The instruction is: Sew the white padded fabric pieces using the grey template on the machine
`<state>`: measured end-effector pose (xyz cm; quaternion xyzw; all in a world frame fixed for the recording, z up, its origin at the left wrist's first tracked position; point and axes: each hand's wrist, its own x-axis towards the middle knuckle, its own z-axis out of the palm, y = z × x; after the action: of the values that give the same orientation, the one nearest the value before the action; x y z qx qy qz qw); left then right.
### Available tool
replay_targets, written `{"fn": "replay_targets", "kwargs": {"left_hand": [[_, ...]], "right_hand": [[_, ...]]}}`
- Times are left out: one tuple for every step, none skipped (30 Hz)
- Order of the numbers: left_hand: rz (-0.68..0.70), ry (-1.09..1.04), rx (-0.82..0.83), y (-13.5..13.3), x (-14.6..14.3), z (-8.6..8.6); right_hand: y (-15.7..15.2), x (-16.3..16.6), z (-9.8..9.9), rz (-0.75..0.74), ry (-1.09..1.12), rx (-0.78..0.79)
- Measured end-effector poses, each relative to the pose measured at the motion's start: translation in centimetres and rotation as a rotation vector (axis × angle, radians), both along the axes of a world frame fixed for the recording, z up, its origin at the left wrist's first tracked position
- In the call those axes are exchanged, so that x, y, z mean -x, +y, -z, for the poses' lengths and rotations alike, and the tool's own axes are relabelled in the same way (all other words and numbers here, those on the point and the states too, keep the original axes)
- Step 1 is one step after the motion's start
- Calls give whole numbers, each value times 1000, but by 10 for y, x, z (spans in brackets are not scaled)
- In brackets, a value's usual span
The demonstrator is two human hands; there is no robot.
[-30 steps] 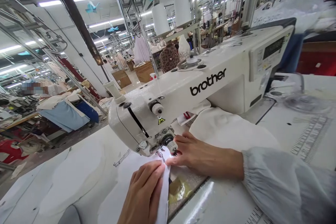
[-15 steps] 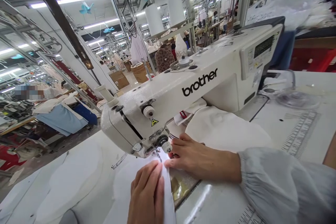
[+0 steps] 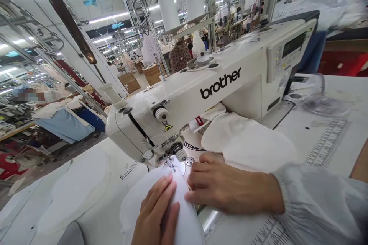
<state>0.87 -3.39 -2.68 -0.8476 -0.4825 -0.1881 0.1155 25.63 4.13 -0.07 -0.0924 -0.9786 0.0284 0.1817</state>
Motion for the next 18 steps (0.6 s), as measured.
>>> {"fn": "replay_targets", "kwargs": {"left_hand": [[-11,4,-12,-2,-1,3],[-17,6,-15,-3,-2,5],[-24,6,-10,-5,-3,6],[-28,3,-4,-5,-4,6],[-31,-2,1,-6,-5,5],[-36,-5,5,-6,-5,4],[-40,-6,4,-6,-6,3],[-43,-4,2,-6,-6,3],[-47,2,-1,-5,-5,2],[-48,7,-10,-5,-5,3],[-49,16,-15,-5,-5,3],[-46,25,-25,-5,-4,4],[-40,36,-38,-4,-3,5],[-29,48,-50,-4,-3,6],[-20,60,-62,-4,-2,6],[-13,69,-71,-4,-2,7],[-15,74,-76,-5,-2,6],[-23,75,-76,-5,-3,6]], "right_hand": [[0,0,0,-22,8,-3],[1,0,0,-42,16,-3],[2,0,1,-51,31,-4],[4,0,2,-45,48,-2],[5,0,2,-23,68,4],[6,-1,3,12,90,15],[7,-1,3,49,111,28],[7,-2,3,76,128,39],[7,-2,2,86,135,47],[6,-2,2,74,130,49],[5,-2,1,48,115,47],[3,-2,0,16,92,41],[2,-2,0,-10,67,34],[1,-1,0,-25,43,29],[1,-1,0,-32,25,25],[0,0,0,-37,15,23],[0,0,0,-38,10,21],[1,0,0,-43,9,19]]}}
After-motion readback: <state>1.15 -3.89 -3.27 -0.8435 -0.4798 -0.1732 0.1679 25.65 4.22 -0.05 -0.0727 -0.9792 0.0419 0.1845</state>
